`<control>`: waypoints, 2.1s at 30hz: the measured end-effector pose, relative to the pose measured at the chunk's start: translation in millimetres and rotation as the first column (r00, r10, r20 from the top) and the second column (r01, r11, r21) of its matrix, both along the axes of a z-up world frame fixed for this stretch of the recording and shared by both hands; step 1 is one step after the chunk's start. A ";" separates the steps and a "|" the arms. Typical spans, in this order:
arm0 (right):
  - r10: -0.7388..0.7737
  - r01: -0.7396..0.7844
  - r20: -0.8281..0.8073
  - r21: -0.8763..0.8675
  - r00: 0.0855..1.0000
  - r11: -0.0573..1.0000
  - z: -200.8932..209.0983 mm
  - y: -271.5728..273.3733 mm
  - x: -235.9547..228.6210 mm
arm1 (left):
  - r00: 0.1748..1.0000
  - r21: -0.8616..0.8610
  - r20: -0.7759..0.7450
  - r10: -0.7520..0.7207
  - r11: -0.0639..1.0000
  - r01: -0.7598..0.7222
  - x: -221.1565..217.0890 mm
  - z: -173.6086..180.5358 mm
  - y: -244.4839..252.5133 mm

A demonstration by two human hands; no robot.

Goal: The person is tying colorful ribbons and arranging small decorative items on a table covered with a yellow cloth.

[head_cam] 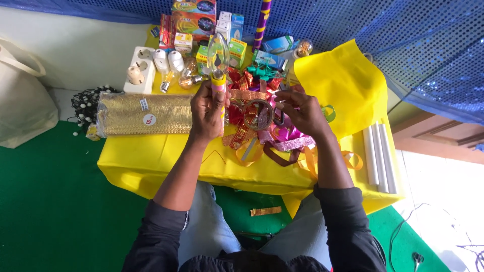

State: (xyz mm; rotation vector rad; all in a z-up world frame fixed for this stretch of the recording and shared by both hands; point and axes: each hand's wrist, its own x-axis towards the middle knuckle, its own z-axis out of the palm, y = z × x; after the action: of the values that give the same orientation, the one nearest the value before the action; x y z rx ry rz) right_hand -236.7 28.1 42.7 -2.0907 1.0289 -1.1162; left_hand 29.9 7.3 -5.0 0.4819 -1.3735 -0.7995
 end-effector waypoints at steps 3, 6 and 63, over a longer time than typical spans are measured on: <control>-0.015 0.014 -0.031 -0.010 0.999 1.000 2.0 3.9 0.8 | 0.999 -0.022 -0.021 0.032 0.999 -0.032 -3.1 -5.0 -1.1; -0.005 0.004 -0.058 -0.016 0.998 1.000 -12.3 -2.2 -3.9 | 0.996 -0.061 -0.006 0.087 0.994 -0.088 -5.8 1.9 -0.2; -0.082 -0.005 0.416 0.205 0.906 0.979 -19.4 -39.0 17.6 | 0.999 -0.057 0.024 0.047 0.997 -0.045 -4.7 1.3 -2.3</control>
State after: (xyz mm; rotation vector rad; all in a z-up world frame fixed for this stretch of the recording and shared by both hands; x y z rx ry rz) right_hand -219.0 -10.9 23.2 -1.5789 0.9264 -1.3480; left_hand 25.2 5.0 -3.7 0.4793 -1.3997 -0.7177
